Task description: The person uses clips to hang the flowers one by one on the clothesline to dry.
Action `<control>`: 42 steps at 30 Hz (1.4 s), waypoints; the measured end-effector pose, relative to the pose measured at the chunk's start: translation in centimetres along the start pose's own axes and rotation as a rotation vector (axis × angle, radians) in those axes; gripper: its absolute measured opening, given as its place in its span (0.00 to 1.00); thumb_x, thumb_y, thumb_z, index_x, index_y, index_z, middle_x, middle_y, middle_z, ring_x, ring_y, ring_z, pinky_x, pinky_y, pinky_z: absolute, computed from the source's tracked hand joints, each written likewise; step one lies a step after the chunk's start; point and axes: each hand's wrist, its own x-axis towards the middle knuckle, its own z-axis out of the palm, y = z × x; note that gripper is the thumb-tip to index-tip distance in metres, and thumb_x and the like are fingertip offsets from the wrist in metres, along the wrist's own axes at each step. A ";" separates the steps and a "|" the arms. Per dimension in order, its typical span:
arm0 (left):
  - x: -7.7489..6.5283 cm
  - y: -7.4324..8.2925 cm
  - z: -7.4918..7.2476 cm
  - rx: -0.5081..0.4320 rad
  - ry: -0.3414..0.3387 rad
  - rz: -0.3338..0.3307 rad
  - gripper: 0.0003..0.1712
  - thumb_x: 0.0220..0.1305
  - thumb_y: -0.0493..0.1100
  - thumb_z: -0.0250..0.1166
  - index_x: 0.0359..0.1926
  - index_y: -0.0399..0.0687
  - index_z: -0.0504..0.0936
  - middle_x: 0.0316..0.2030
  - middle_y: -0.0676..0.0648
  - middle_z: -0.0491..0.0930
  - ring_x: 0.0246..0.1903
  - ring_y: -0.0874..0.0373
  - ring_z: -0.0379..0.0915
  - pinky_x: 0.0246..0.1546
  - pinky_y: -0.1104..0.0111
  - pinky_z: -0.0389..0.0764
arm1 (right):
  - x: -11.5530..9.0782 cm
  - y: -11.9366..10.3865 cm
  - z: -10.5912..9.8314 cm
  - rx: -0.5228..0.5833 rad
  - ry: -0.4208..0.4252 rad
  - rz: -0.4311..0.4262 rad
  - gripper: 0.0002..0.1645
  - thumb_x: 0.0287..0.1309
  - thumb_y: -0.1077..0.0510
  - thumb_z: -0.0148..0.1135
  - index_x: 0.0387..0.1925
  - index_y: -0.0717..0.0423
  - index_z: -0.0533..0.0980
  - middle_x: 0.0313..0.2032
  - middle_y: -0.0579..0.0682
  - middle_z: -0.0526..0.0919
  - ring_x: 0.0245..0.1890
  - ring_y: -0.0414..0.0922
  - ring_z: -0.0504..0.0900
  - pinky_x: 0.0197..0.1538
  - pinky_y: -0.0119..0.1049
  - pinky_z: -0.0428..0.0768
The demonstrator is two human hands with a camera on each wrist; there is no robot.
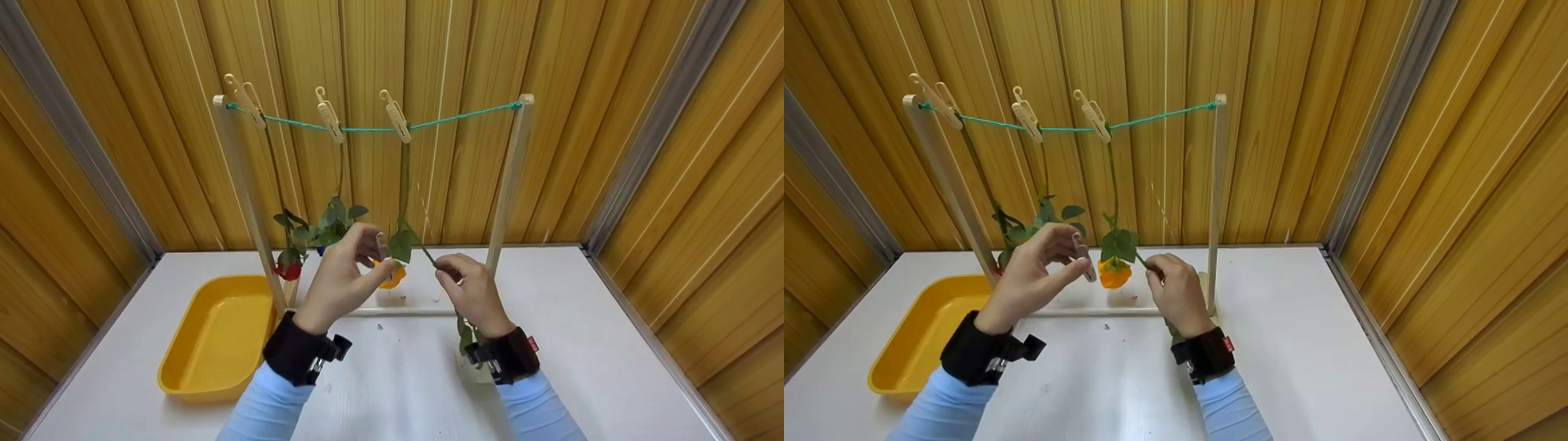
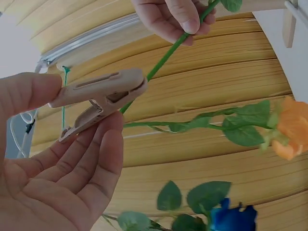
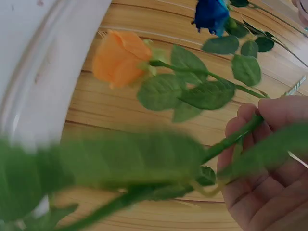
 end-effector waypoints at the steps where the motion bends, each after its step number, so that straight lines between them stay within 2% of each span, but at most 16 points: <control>1: 0.7 0.6 -0.1 0.008 -0.012 0.019 0.20 0.65 0.35 0.71 0.54 0.37 0.75 0.38 0.46 0.81 0.38 0.56 0.82 0.42 0.62 0.85 | 0.3 -0.1 -0.4 -0.001 0.006 0.007 0.06 0.61 0.71 0.68 0.40 0.63 0.85 0.32 0.51 0.87 0.31 0.45 0.83 0.35 0.30 0.81; 7: 4.9 3.6 -0.3 0.046 -0.070 0.084 0.19 0.66 0.35 0.71 0.53 0.35 0.75 0.39 0.43 0.82 0.38 0.54 0.82 0.43 0.65 0.85 | 1.8 -0.5 -2.0 -0.015 0.039 0.044 0.06 0.61 0.70 0.68 0.41 0.63 0.84 0.31 0.51 0.87 0.30 0.45 0.83 0.34 0.29 0.77; 11: 7.0 4.8 -0.3 0.072 -0.087 0.082 0.19 0.66 0.35 0.71 0.53 0.34 0.75 0.39 0.42 0.83 0.37 0.53 0.82 0.43 0.65 0.85 | 2.4 -0.3 -2.6 -0.010 0.043 0.065 0.06 0.61 0.69 0.68 0.41 0.64 0.84 0.30 0.52 0.87 0.28 0.44 0.82 0.34 0.28 0.77; 17: 9.6 5.4 -0.1 0.070 -0.125 0.055 0.19 0.67 0.35 0.70 0.54 0.35 0.74 0.40 0.43 0.83 0.39 0.54 0.83 0.45 0.67 0.84 | 3.3 0.2 -2.9 -0.010 0.044 0.072 0.05 0.61 0.69 0.69 0.40 0.63 0.83 0.30 0.52 0.87 0.28 0.44 0.82 0.34 0.28 0.78; 25: 13.1 6.4 0.6 0.088 -0.132 0.052 0.17 0.68 0.35 0.69 0.53 0.36 0.73 0.40 0.44 0.82 0.41 0.56 0.81 0.44 0.69 0.82 | 5.1 0.7 -3.7 -0.034 0.044 0.094 0.03 0.65 0.65 0.67 0.38 0.63 0.83 0.30 0.53 0.88 0.29 0.46 0.84 0.35 0.31 0.79; 33: 15.8 7.2 1.2 0.073 -0.122 0.041 0.16 0.69 0.33 0.67 0.53 0.36 0.73 0.42 0.43 0.83 0.42 0.56 0.81 0.45 0.70 0.81 | 6.8 0.5 -4.3 -0.039 0.054 0.082 0.04 0.67 0.65 0.65 0.38 0.65 0.83 0.30 0.56 0.88 0.28 0.47 0.83 0.33 0.30 0.78; 42: 18.2 8.5 1.5 0.045 -0.085 0.046 0.16 0.69 0.32 0.67 0.54 0.35 0.74 0.42 0.44 0.83 0.40 0.59 0.81 0.43 0.73 0.81 | 8.1 -0.1 -4.6 -0.045 0.120 0.069 0.05 0.66 0.67 0.63 0.34 0.67 0.82 0.29 0.58 0.88 0.28 0.52 0.87 0.30 0.25 0.80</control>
